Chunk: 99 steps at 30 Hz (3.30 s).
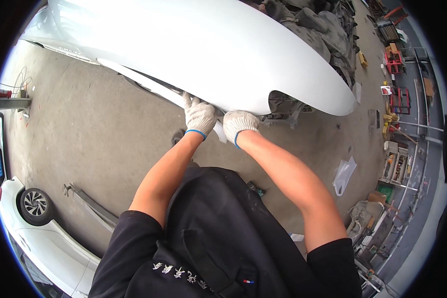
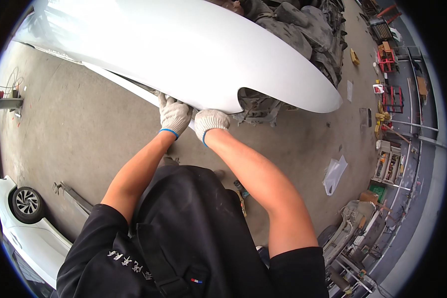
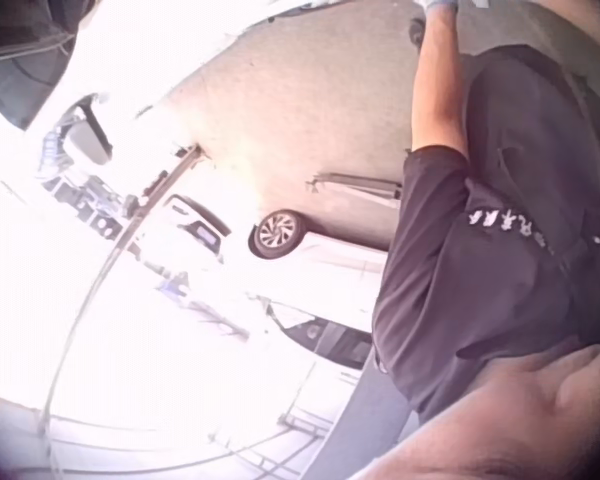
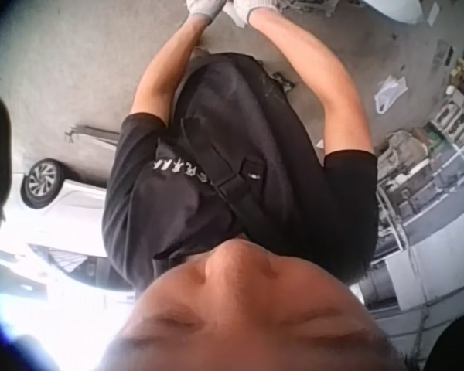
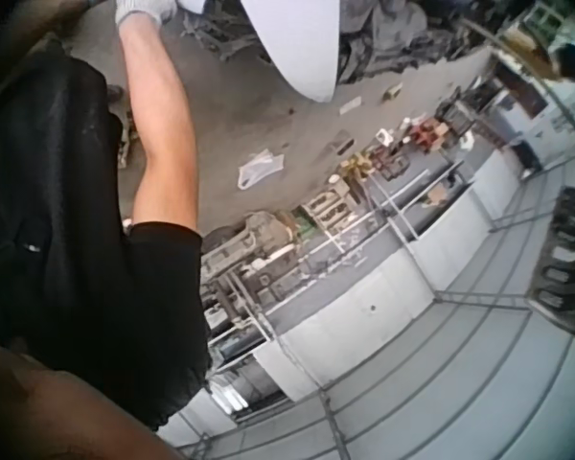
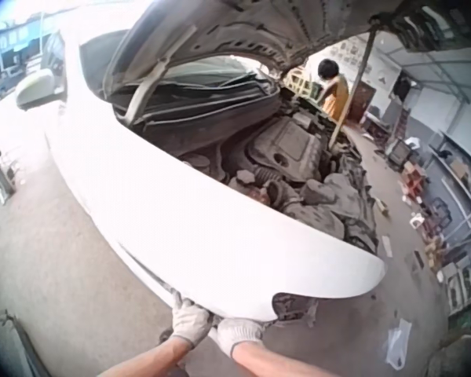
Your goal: The person aligns and secures a white front bumper to a white car, then moves to the floor to work on a headlight assembly, using a screwdriver to tighten screws into the headlight housing.
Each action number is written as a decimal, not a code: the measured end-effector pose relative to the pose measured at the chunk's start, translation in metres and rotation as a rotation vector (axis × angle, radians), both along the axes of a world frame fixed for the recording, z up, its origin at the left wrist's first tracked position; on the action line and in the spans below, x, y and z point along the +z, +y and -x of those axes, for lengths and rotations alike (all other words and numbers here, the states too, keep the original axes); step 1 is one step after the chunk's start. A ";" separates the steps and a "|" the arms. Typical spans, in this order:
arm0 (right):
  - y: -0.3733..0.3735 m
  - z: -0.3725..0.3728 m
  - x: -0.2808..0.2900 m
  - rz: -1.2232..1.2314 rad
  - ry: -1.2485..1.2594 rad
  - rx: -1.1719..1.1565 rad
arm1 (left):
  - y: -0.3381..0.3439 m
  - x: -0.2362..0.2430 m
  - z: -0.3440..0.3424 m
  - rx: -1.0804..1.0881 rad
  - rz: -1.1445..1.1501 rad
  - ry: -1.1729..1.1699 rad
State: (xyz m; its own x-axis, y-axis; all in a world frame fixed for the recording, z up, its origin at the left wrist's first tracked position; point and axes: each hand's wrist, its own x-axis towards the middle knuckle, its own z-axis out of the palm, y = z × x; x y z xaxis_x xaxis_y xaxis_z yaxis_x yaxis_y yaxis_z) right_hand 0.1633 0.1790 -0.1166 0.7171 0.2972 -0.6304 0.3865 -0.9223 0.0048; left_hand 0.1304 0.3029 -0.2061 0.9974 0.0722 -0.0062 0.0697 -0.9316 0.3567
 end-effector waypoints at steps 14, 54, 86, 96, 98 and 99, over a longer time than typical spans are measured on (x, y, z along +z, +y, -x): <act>0.010 -0.007 0.021 0.017 0.076 0.121 | -0.011 0.007 -0.001 0.098 -0.011 0.117; 0.011 -0.003 0.026 0.048 0.116 0.049 | -0.004 -0.010 -0.004 0.061 -0.048 0.008; -0.093 0.150 -0.083 0.202 0.325 0.273 | 0.000 0.019 0.031 -0.041 -0.096 0.302; -0.149 0.075 -0.065 -0.057 0.057 0.072 | 0.017 0.021 0.018 -0.146 0.037 -0.121; -0.153 0.081 -0.058 -0.144 0.029 0.041 | 0.014 0.022 0.034 -0.220 0.137 -0.307; -0.161 0.090 -0.067 -0.253 -0.041 0.008 | 0.009 0.035 0.042 -0.238 0.194 -0.329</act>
